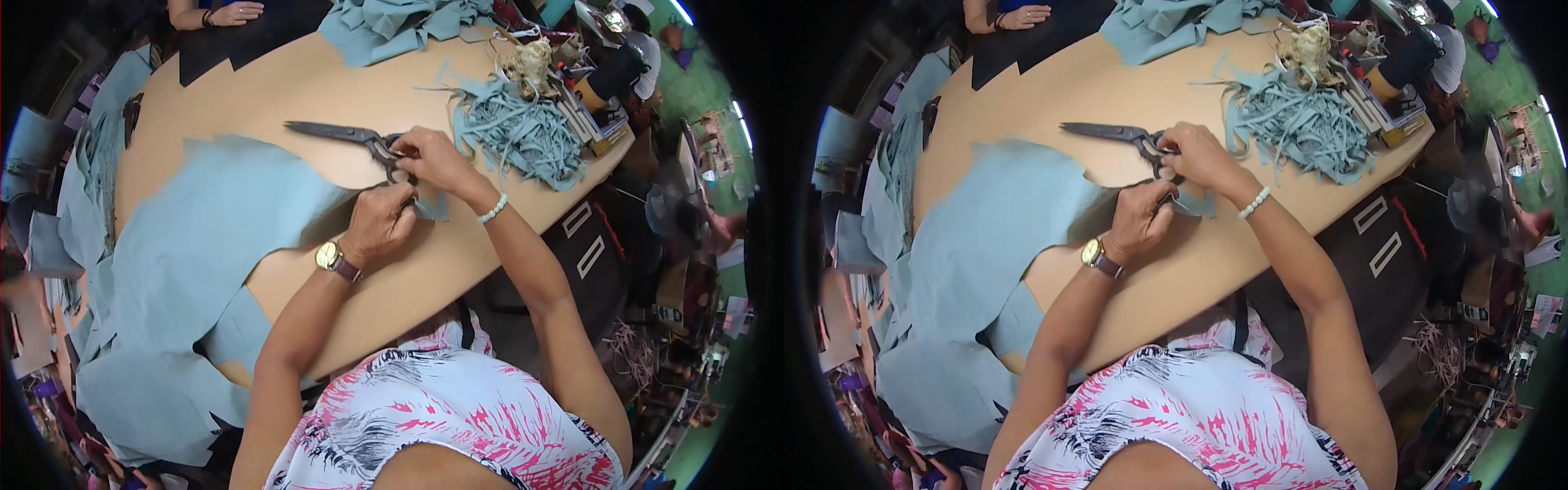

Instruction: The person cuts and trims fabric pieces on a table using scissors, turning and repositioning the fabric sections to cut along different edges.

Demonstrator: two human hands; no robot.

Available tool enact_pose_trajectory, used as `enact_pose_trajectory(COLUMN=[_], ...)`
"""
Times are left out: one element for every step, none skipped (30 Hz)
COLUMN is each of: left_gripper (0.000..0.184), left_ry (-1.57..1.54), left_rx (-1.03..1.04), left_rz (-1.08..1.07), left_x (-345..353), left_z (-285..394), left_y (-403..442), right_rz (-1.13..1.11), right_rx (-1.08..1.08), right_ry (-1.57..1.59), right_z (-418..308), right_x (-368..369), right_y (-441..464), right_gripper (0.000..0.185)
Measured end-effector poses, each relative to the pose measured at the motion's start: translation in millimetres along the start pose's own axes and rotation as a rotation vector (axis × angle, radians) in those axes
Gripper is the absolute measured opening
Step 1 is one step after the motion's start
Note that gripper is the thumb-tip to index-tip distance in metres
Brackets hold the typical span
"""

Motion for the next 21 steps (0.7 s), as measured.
enact_pose_trajectory(left_gripper=[0.011, 0.011, 0.011, 0.011, 0.013, 0.013, 0.013, 0.014, 0.016, 0.016, 0.017, 0.017, 0.020, 0.020, 0.020, 0.021, 0.023, 0.023, 0.024, 0.025, 0.028], left_ry=[-0.004, 0.017, 0.039, 0.061, 0.064, 0.049, 0.036, 0.023, 0.026, 0.012, -0.006, -0.025, 0.005, -0.018, -0.041, -0.062, -0.168, -0.166, -0.163, -0.158, -0.027], left_rx=[0.009, -0.010, -0.030, -0.051, -0.071, -0.102, -0.139, -0.178, -0.210, -0.236, -0.262, -0.284, -0.288, -0.285, -0.282, -0.279, -0.344, -0.371, -0.393, -0.413, -0.419], left_rz=[-0.033, -0.030, -0.025, -0.019, 0.017, 0.012, 0.007, -0.001, -0.031, -0.048, -0.070, -0.090, -0.155, -0.213, -0.270, -0.324, -0.411, -0.301, -0.193, -0.087, 0.060], left_x=[3.5, 0.8, -2.4, -5.8, -13.7, -19.1, -24.4, -30.0, -33.3, -37.4, -40.6, -41.7, -37.3, -32.4, -28.1, -25.4, -28.4, -39.7, -51.8, -64.8, -87.2], left_z=[-1.2, -1.6, -1.9, -1.9, 1.1, 3.0, 4.7, 6.8, 10.4, 17.6, 26.1, 32.2, 36.3, 43.6, 51.9, 58.2, 65.1, 61.5, 55.8, 49.0, 35.7], left_y=[-1.3, -2.8, -3.2, -3.4, -5.2, -9.6, -16.9, -25.9, -35.3, -44.2, -52.4, -61.3, -73.5, -82.4, -91.0, -97.4, -98.8, -99.1, -100.1, -101.4, -101.3], right_rz=[0.028, 0.079, 0.130, 0.181, 0.234, 0.215, 0.192, 0.167, 0.165, 0.159, 0.153, 0.161, 0.169, 0.188, 0.207, 0.270, 0.335, 0.377, 0.425, 0.475, 0.446], right_rx=[-0.032, -0.004, 0.024, 0.049, 0.054, 0.057, 0.060, 0.064, 0.058, 0.059, 0.067, 0.070, 0.071, 0.037, 0.000, -0.099, -0.201, -0.259, -0.317, -0.374, -0.371], right_ry=[-0.018, -0.129, -0.241, -0.352, -0.409, -0.432, -0.449, -0.463, -0.408, -0.353, -0.297, -0.321, -0.347, -0.398, -0.448, -0.474, -0.497, -0.592, -0.686, -0.779, -0.728], right_z=[-2.9, -10.5, -22.7, -29.9, -29.6, -26.7, -20.7, -13.6, -6.9, 0.7, 8.5, 15.8, 23.2, 27.2, 29.4, 24.9, 10.1, -3.4, -24.0, -38.2, -40.6], right_x=[-4.2, -14.0, -26.3, -36.1, -41.8, -35.5, -25.6, -18.5, -17.0, -16.3, -18.5, -28.9, -43.8, -61.3, -78.2, -97.1, -106.9, -109.3, -111.4, -110.1, -100.6], right_y=[-1.9, -5.8, -12.8, -21.7, -31.6, -42.2, -53.7, -59.2, -59.0, -61.1, -64.5, -61.6, -54.6, -45.6, -36.8, -29.9, -22.8, -18.0, -17.0, -18.4, -16.6], right_gripper=[0.029, 0.028, 0.028, 0.028, 0.031, 0.028, 0.025, 0.022, 0.020, 0.017, 0.014, 0.011, 0.008, 0.008, 0.007, 0.009, 0.010, 0.012, 0.014, 0.016, 0.018])
Point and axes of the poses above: each hand's wrist, its own y-axis towards the middle knuckle, its own x-axis out of the palm, z = x × y, the point moved 9 cm from there along y, towards the middle knuckle, and after that the axes turned 15 degrees about y, right-handed, at the moved point
